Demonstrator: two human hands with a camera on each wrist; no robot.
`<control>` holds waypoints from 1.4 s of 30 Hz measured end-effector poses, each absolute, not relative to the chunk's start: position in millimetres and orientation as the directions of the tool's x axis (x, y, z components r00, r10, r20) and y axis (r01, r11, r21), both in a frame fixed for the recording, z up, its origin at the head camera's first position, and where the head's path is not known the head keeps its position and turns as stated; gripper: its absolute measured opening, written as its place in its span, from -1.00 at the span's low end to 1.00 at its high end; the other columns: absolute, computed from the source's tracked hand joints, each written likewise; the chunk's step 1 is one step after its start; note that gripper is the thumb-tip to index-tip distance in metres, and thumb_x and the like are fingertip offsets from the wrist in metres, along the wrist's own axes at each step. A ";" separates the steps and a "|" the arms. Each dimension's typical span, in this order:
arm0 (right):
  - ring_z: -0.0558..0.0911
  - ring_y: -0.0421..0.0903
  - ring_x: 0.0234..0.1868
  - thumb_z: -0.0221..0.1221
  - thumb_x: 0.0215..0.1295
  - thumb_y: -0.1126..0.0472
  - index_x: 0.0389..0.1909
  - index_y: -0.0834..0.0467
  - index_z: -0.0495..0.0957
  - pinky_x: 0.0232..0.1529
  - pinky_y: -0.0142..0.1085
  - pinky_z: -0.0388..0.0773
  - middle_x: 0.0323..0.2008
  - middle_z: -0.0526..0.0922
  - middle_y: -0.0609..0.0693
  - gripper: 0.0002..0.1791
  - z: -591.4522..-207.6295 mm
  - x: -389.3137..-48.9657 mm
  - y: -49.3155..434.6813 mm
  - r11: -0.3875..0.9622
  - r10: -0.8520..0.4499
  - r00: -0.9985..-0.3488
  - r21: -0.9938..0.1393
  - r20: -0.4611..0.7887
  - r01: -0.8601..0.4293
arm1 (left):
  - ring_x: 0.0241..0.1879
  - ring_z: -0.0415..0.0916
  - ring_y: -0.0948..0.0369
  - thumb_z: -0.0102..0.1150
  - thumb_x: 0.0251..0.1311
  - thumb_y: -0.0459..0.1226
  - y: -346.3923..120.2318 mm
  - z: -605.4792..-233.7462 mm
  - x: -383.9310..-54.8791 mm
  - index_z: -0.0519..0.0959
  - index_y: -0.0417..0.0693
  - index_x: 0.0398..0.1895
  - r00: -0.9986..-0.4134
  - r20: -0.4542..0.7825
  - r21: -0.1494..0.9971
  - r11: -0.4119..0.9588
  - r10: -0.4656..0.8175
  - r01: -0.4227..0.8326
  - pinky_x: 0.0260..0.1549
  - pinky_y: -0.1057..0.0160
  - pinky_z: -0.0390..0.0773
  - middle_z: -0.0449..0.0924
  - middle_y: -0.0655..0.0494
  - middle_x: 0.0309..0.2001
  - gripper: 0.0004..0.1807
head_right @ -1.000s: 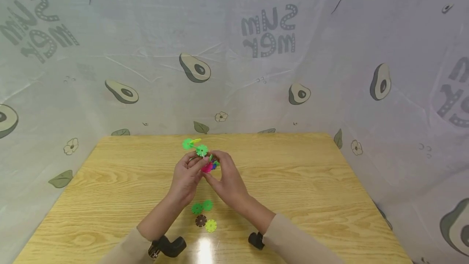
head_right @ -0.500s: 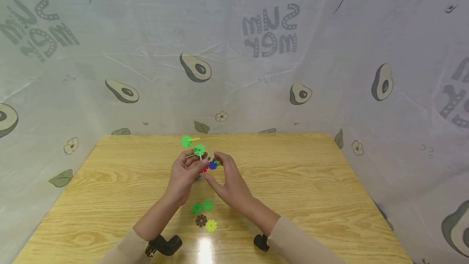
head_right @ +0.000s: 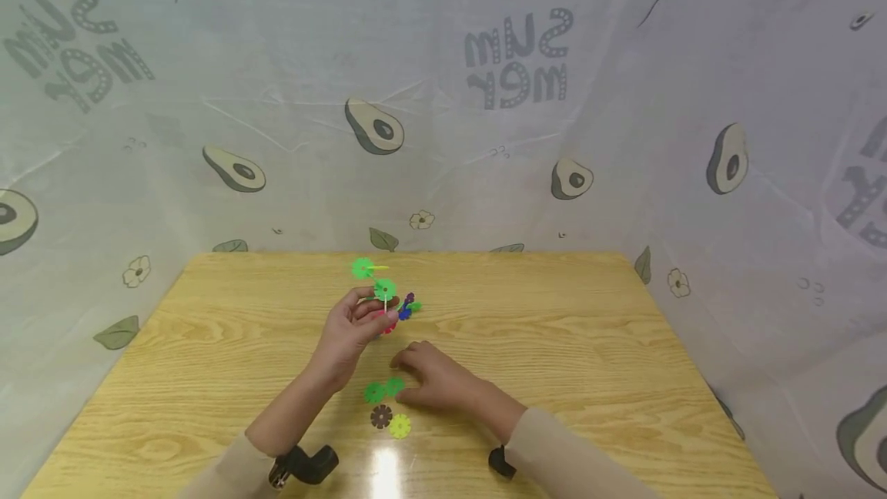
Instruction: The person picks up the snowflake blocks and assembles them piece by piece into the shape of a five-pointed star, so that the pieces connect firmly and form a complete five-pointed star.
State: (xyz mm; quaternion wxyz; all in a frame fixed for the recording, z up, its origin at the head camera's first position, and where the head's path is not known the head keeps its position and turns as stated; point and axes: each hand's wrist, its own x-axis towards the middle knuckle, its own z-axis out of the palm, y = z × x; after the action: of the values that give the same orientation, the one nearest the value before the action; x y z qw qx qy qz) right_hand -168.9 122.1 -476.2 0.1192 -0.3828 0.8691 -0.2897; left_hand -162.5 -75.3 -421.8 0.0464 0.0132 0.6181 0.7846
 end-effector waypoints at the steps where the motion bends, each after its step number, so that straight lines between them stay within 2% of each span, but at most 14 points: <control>1: 0.58 -0.01 0.15 0.37 0.39 0.08 0.22 0.22 0.59 0.24 -0.18 0.58 0.13 0.67 0.07 -0.52 -477.2 -168.3 121.3 0.538 -0.741 -0.671 -0.581 0.018 -0.610 | -0.21 0.60 0.36 0.31 0.29 -0.50 -75.3 -422.0 -162.6 0.40 -0.32 0.27 -0.995 -0.037 0.971 -0.231 0.093 -0.057 -0.18 0.47 0.67 0.57 0.16 -0.15 -0.49; 7: 0.54 -0.08 0.06 0.39 0.37 0.11 0.12 0.17 0.68 0.15 -0.27 0.56 0.03 0.64 0.04 -0.62 -480.5 -165.6 117.3 0.522 -0.759 -0.647 -0.530 0.068 -0.668 | -0.16 0.68 0.34 0.27 0.33 -0.51 -76.1 -423.0 -162.4 0.40 -0.31 0.27 -0.991 -0.028 0.967 -0.247 0.129 -0.060 -0.12 0.44 0.69 0.64 0.14 -0.13 -0.53; 12: 0.50 -0.14 0.03 0.39 0.37 0.08 0.08 0.14 0.71 0.10 -0.31 0.55 0.00 0.63 0.00 -0.65 -484.1 -163.3 114.9 0.531 -0.749 -0.657 -0.517 0.083 -0.671 | -0.10 0.72 0.35 0.25 0.34 -0.52 -76.2 -424.9 -162.2 0.42 -0.32 0.28 -0.988 -0.010 0.963 -0.266 0.155 -0.051 -0.08 0.43 0.70 0.71 -0.01 0.01 -0.53; 22: 0.46 -0.21 -0.02 0.36 0.40 0.04 0.02 0.08 0.72 0.02 -0.40 0.50 -0.04 0.64 -0.07 -0.72 -490.5 -160.3 111.7 0.536 -0.742 -0.661 -0.495 0.109 -0.684 | -0.04 0.73 0.34 0.23 0.35 -0.54 -73.3 -425.2 -161.4 0.43 -0.32 0.29 -0.987 -0.004 0.959 -0.279 0.158 -0.048 -0.03 0.44 0.70 0.68 -0.21 0.17 -0.54; 28: 0.48 -0.17 0.08 0.39 0.38 0.03 0.12 0.13 0.65 0.16 -0.33 0.55 0.08 0.63 -0.04 -0.60 -487.7 -160.6 114.0 0.550 -0.746 -0.665 -0.529 0.037 -0.646 | -0.04 0.72 0.34 0.24 0.34 -0.54 -73.1 -426.1 -161.0 0.42 -0.32 0.30 -0.987 -0.002 0.959 -0.278 0.160 -0.047 -0.05 0.43 0.70 0.66 -0.26 0.18 -0.53; 31: 0.50 -0.14 0.13 0.39 0.37 0.05 0.14 0.16 0.62 0.25 -0.27 0.56 0.11 0.62 -0.02 -0.57 -484.3 -160.9 116.2 0.551 -0.750 -0.662 -0.545 0.009 -0.631 | -0.03 0.72 0.35 0.24 0.35 -0.54 -73.7 -426.1 -160.5 0.41 -0.32 0.31 -0.985 0.003 0.957 -0.285 0.170 -0.047 -0.03 0.43 0.70 0.65 -0.27 0.19 -0.52; 34: 0.51 -0.14 0.13 0.38 0.39 0.08 0.09 0.15 0.64 0.26 -0.25 0.56 0.07 0.63 -0.02 -0.65 -482.6 -161.1 117.9 0.542 -0.755 -0.655 -0.554 0.008 -0.632 | 0.00 0.72 0.32 0.23 0.35 -0.54 -74.3 -425.1 -159.7 0.41 -0.29 0.32 -0.984 0.000 0.954 -0.296 0.180 -0.054 0.01 0.42 0.70 0.66 -0.20 0.19 -0.51; 42: 0.47 -0.22 -0.02 0.37 0.39 0.08 -0.02 0.15 0.62 0.09 -0.34 0.55 -0.06 0.62 -0.05 -0.72 -484.3 -161.8 120.9 0.555 -0.748 -0.663 -0.535 0.013 -0.637 | 0.04 0.73 0.30 0.23 0.35 -0.53 -76.6 -424.8 -157.9 0.42 -0.27 0.31 -0.985 -0.013 0.949 -0.308 0.172 -0.066 0.03 0.39 0.70 0.73 0.04 0.07 -0.52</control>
State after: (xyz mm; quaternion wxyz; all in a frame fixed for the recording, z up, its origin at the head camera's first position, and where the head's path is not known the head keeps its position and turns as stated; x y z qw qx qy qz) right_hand -161.8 120.9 -484.3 0.1084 -0.3959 0.8750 -0.2567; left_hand -157.9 -76.6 -424.8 0.0735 0.0452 0.5837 0.8074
